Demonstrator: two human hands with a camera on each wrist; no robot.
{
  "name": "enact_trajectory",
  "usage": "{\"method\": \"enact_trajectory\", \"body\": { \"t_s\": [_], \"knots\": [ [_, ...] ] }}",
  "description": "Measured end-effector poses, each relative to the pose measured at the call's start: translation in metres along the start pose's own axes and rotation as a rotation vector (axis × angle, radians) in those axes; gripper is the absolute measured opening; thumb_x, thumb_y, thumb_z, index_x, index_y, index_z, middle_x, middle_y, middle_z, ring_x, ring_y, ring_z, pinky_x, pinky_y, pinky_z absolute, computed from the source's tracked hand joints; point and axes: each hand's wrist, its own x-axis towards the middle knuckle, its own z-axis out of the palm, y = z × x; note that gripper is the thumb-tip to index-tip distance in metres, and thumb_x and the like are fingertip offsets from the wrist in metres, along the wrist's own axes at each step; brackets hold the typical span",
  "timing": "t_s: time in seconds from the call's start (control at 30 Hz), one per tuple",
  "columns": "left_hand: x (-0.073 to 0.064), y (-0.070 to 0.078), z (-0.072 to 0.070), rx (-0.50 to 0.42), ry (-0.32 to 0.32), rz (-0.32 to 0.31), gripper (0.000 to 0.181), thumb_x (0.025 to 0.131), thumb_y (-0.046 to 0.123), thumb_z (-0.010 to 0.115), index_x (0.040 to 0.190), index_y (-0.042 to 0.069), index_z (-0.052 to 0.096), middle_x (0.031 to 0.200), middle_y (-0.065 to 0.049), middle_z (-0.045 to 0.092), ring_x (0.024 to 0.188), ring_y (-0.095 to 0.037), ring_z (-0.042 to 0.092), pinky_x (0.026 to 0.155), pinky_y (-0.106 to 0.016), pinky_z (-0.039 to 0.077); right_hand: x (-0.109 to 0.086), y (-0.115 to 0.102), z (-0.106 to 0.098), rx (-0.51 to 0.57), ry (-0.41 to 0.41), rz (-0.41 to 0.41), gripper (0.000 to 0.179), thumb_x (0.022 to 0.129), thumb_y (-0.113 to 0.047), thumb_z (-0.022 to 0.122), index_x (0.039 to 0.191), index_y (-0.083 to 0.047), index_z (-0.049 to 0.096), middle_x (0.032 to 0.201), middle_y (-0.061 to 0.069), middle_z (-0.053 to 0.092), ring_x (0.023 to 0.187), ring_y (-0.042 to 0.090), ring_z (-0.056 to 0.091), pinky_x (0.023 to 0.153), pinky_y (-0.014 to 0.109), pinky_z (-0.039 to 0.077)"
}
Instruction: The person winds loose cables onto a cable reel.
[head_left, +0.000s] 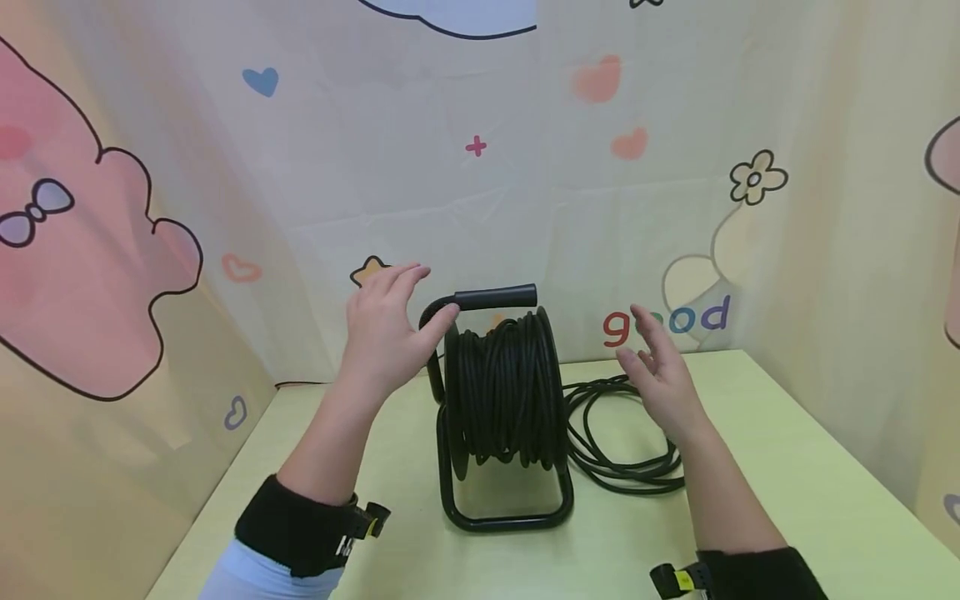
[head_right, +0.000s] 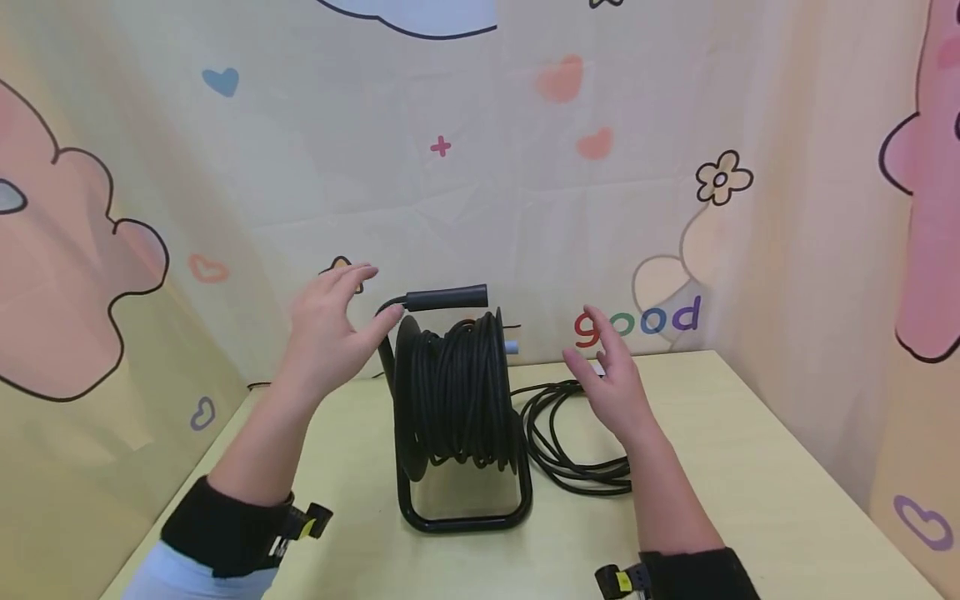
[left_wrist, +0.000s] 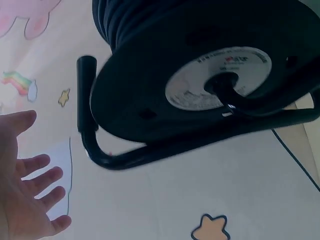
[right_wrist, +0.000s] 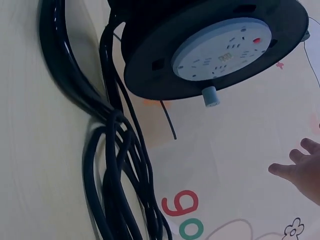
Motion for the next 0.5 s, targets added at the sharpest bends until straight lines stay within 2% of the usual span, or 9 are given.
{"method": "enact_trajectory", "body": {
  "t_s": [0.13,0.23,0.37,0.5],
  "knots": [
    [0.014,0.023,0.011,0.068,-0.127,-0.011,0.060,0.089,0.052,0.058,0.137,0.016,0.049,0.136,-0.004,0.047,0.127,-0.025,0.034,0.104,-0.055,0.022,0.001,0.002,0.007,0.117,-0.023,0.051,0.058,0.101,-0.026,0.048,0.152,-0.019,0.020,0.154,0.001,0.023,0.137,0.014,0.019,0.107,0.057,0.022],
    [0.023,0.035,0.021,0.114,-0.198,-0.010,0.062,0.090,0.055,0.056,0.138,0.017,0.047,0.138,-0.003,0.046,0.128,-0.026,0.033,0.105,-0.053,0.022,0.002,0.001,0.011,0.182,-0.028,0.075,0.057,0.103,-0.028,0.043,0.152,-0.015,0.018,0.154,0.005,0.023,0.137,0.015,0.022,0.108,0.055,0.022],
    [0.032,0.044,0.037,0.145,-0.283,0.000,0.065,0.090,0.059,0.053,0.140,0.017,0.044,0.139,-0.004,0.045,0.128,-0.027,0.033,0.105,-0.051,0.024,0.002,0.007,0.018,0.290,-0.018,0.109,0.055,0.104,-0.031,0.039,0.152,-0.013,0.017,0.153,0.008,0.024,0.136,0.021,0.023,0.106,0.058,0.023],
    [0.039,0.050,0.053,0.165,-0.405,-0.012,0.068,0.092,0.060,0.048,0.145,0.017,0.037,0.142,-0.007,0.042,0.130,-0.027,0.032,0.107,-0.051,0.023,0.001,0.019,0.027,0.451,-0.028,0.176,0.059,0.105,-0.037,0.035,0.152,-0.011,0.013,0.154,0.009,0.020,0.138,0.025,0.018,0.106,0.062,0.019]
  ]
}}
